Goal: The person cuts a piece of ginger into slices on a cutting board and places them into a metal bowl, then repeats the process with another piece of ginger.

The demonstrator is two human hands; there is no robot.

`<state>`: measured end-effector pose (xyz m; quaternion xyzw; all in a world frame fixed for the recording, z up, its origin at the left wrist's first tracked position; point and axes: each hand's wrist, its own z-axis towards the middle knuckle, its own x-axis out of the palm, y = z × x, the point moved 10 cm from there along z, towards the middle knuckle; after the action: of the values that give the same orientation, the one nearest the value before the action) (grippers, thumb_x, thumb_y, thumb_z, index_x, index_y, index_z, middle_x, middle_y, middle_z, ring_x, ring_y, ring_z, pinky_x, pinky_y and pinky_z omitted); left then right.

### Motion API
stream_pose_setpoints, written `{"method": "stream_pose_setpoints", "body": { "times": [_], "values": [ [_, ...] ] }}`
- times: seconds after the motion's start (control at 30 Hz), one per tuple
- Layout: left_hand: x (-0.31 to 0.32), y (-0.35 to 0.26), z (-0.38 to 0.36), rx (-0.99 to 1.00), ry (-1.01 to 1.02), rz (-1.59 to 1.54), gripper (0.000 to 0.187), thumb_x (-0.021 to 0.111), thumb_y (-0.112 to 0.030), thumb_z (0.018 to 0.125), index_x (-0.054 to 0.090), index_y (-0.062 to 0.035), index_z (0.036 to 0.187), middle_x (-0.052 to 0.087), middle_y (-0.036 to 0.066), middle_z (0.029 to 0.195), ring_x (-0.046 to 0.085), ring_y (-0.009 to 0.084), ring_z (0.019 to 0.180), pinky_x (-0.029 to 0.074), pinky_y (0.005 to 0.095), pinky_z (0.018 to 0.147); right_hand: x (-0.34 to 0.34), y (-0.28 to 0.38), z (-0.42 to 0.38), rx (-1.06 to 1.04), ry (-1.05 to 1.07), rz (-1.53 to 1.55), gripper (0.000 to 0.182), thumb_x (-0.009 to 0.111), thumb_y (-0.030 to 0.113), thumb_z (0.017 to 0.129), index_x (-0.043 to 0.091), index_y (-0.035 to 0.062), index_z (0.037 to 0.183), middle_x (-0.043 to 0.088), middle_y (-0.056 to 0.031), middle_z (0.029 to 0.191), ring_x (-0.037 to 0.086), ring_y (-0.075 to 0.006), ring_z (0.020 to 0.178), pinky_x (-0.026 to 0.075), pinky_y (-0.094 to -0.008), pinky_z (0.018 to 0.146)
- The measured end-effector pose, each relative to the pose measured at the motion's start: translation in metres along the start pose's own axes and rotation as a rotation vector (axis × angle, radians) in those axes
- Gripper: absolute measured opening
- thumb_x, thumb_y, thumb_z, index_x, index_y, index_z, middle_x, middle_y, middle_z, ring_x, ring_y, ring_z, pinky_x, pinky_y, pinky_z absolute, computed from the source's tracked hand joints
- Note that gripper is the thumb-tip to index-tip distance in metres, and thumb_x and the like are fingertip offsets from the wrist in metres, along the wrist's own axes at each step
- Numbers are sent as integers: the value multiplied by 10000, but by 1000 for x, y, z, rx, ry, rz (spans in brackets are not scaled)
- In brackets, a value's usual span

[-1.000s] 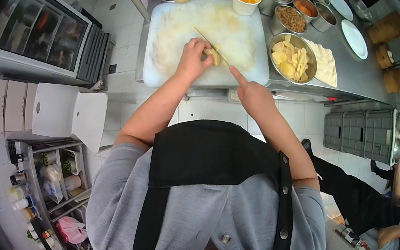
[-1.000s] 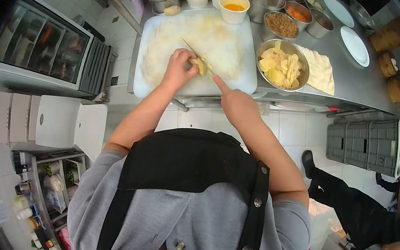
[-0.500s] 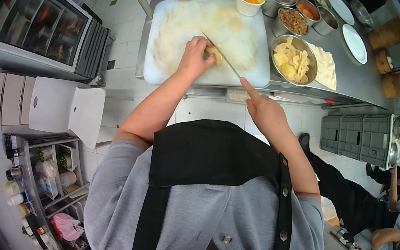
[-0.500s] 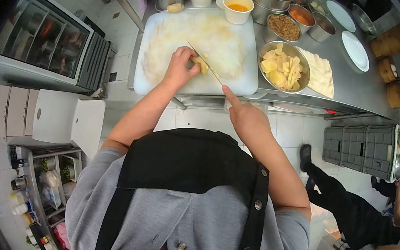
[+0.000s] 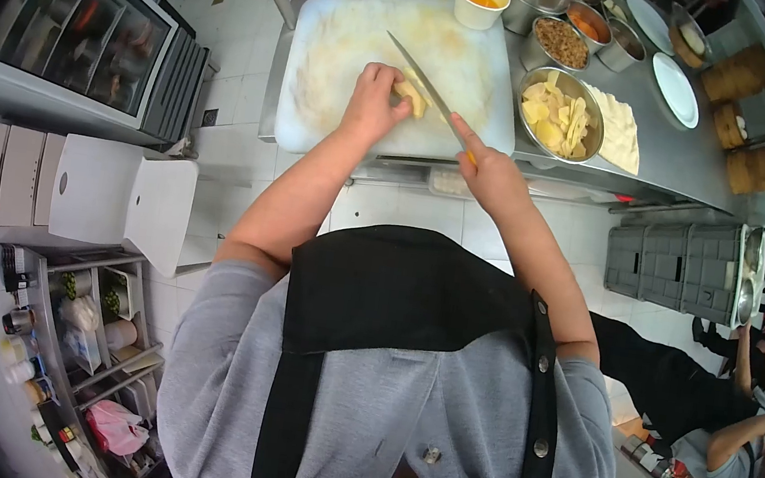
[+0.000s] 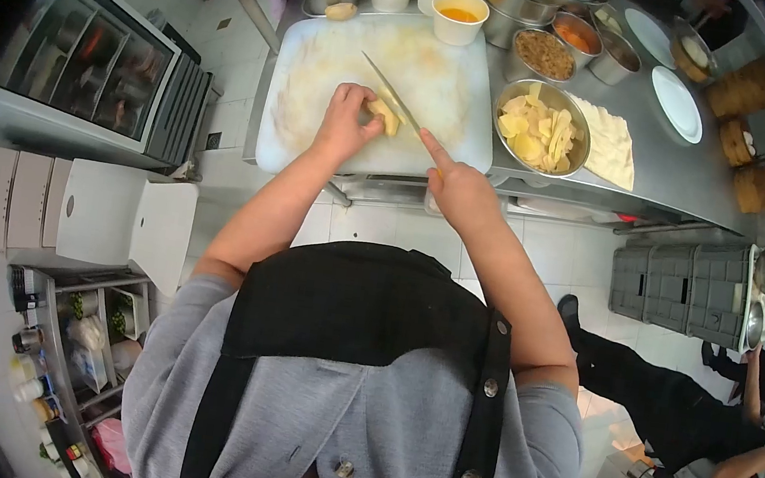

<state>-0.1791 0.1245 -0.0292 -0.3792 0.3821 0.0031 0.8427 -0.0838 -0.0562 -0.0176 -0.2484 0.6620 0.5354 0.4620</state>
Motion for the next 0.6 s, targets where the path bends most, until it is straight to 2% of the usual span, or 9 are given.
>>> {"method": "stream_pose_setpoints", "body": {
  "times": [0.1,0.23,0.33,0.6],
  "values": [
    [0,2,2,-21,17,10,363,726,-99,736,577,-13,1056,514,150,1098,569,302,987,494,366,876,-8,2,-4,59,36,-64,629,555,214,932,312,318,1503,635,-183,716,639,-360,688,514,-479,666],
    [0,2,1,-42,20,-5,371,720,-110,741,581,-9,1070,511,145,1102,567,303,1003,496,362,882,-14,17,-20,38,108,-94,624,553,208,932,318,318,1500,638,-182,732,642,-358,688,516,-475,662],
    [2,6,-1,-116,56,-29,378,736,-134,745,590,-33,1080,508,144,1165,542,322,1077,496,378,910,-17,21,-25,20,106,-105,618,547,208,935,320,314,1500,641,-180,741,645,-354,686,517,-474,654],
    [2,5,-1,-77,28,-4,369,739,-141,739,588,-37,1059,517,137,1147,544,319,1062,489,377,907,2,21,-11,53,164,-168,623,536,183,935,315,303,1505,648,-171,753,645,-328,670,517,-467,641]
  ]
}}
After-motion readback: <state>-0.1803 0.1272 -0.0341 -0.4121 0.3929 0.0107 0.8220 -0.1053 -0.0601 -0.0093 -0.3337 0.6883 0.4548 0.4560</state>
